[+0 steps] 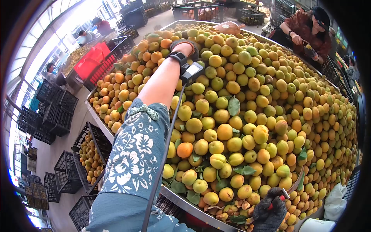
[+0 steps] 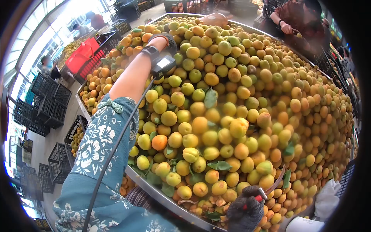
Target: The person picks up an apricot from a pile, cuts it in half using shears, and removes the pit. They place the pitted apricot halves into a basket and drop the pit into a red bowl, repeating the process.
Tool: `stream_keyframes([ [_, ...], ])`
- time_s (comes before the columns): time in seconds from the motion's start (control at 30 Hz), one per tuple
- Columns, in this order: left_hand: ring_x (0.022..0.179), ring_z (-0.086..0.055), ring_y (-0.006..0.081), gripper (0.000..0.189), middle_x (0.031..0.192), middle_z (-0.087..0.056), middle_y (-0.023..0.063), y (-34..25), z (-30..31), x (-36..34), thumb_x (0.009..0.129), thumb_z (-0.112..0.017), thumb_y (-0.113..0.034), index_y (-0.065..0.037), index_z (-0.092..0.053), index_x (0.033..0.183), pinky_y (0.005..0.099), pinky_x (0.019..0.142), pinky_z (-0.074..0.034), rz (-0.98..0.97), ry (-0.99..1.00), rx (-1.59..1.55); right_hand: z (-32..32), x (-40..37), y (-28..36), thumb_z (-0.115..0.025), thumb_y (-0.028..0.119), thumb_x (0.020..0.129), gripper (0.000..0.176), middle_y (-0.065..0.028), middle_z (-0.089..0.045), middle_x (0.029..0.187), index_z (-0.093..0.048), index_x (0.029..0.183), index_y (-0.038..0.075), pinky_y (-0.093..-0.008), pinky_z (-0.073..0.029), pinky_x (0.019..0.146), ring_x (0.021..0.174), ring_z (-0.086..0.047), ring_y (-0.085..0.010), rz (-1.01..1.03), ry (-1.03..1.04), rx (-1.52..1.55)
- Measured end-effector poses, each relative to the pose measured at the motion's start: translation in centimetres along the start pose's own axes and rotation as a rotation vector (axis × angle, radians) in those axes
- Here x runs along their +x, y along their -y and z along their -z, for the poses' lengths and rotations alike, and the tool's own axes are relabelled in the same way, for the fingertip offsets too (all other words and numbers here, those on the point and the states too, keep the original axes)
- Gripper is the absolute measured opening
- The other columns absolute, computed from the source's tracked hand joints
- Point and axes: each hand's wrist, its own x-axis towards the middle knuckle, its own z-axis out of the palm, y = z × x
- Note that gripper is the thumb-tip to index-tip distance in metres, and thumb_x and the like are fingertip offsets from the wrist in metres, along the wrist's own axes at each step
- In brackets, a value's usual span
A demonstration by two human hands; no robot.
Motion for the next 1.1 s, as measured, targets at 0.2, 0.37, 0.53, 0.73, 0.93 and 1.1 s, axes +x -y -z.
stream_keyframes([
  [0.2,0.113,-0.059,0.032,0.06,0.125,-0.06,0.0135,-0.3,1.2,-2.8,0.063,-0.077,-0.036,-0.011,-0.066,0.117,0.0447,0.093,-0.049,0.018,-0.052,-0.132,0.1,0.1,-0.3,-0.058,0.027,0.093,0.029,-0.0014,-0.055,0.069,-0.058,0.112,0.006,-0.0217,-0.035,0.045,0.052,-0.044,-0.0095,0.058,0.062,-0.08],
  [0.37,0.113,-0.06,0.0307,0.06,0.124,-0.061,0.0114,0.2,0.6,-1.8,0.064,-0.078,-0.038,-0.011,-0.067,0.116,0.0452,0.093,-0.048,0.053,0.017,-0.168,1.0,0.7,-0.4,-0.057,0.026,0.093,0.024,0.0005,-0.052,0.067,-0.059,0.107,0.007,-0.0208,-0.034,0.045,0.055,-0.045,-0.0091,0.032,0.107,-0.072],
  [0.53,0.11,-0.061,0.0287,0.05,0.121,-0.063,0.0108,-0.9,0.6,-3.4,0.072,-0.07,-0.041,-0.011,-0.068,0.112,0.0414,0.091,-0.049,0.159,-0.059,-0.145,0.6,0.5,0.2,-0.057,0.024,0.093,0.021,0.0009,-0.053,0.069,-0.06,0.107,0.009,-0.0208,-0.035,0.045,0.054,-0.045,-0.0089,-0.018,0.237,-0.012],
  [0.73,0.094,-0.065,0.0312,0.046,0.099,-0.068,0.0161,-0.1,0.1,-7.3,0.066,-0.073,-0.045,-0.012,-0.067,0.097,0.0401,0.082,-0.05,0.302,-0.653,-0.752,1.3,2.1,-1.6,-0.058,0.024,0.09,0.027,-0.0019,-0.055,0.069,-0.056,0.108,0.005,-0.0231,-0.037,0.034,0.04,-0.043,-0.0093,0.162,0.22,-0.027],
  [0.93,0.072,-0.066,0.0224,0.022,0.08,-0.066,0.0092,-4.3,2.6,-15.7,0.081,-0.067,-0.023,-0.003,-0.066,0.089,0.032,0.063,-0.055,-0.165,-0.302,-2.227,2.0,3.6,-1.8,-0.059,0.023,0.089,0.021,0.0004,-0.055,0.067,-0.057,0.103,0.007,-0.0201,-0.034,0.034,0.04,-0.042,-0.0077,0.221,0.281,-0.008],
  [1.1,0.08,-0.068,0.0283,0.035,0.093,-0.067,0.0167,-12.6,5.5,-25.4,0.085,-0.063,-0.028,0.001,-0.059,0.104,0.0389,0.07,-0.058,-0.523,0.577,-2.324,1.9,3.0,-0.7,-0.061,0.026,0.09,0.021,0.0019,-0.053,0.063,-0.058,0.102,0.009,-0.0222,-0.032,0.033,0.038,-0.039,-0.0079,0.168,0.442,0.089],
])
